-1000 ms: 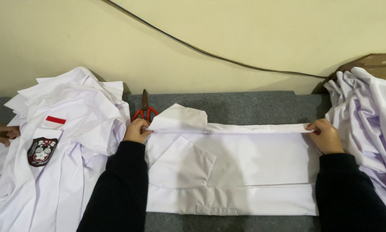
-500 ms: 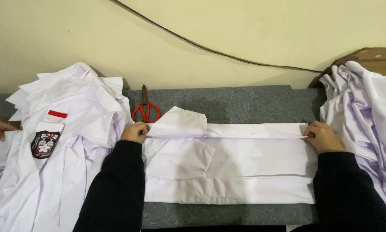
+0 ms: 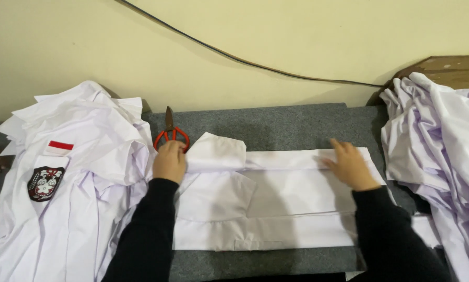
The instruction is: Folding white school uniforms and fabric components on a work table in a garment factory.
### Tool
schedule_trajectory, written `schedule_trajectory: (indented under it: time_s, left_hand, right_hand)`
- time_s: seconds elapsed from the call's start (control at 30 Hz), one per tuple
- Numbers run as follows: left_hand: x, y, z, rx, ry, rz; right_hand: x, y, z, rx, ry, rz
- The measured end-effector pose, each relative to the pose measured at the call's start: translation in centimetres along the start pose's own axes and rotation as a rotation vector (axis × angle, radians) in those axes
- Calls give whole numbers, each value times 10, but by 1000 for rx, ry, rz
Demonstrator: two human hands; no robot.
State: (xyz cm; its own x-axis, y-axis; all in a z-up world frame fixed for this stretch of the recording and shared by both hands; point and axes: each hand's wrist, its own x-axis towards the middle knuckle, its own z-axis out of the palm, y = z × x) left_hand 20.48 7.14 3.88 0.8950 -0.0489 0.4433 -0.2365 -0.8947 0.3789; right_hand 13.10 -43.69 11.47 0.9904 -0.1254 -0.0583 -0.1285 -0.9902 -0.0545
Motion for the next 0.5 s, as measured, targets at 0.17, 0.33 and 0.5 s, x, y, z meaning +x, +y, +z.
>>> schedule_trajectory:
  time_s: [0.17,0.33,0.5]
  left_hand:
    - [-3,75,43,111,107,322]
    - [-15,91,45,263,-548,42]
    - [-16,89,47,255,-571,27]
  right_hand:
    - [8,-138,51,309,191,-485]
    - [9,-194,96,169,-58,-459]
    - [21,-161,110,60,-82,-432]
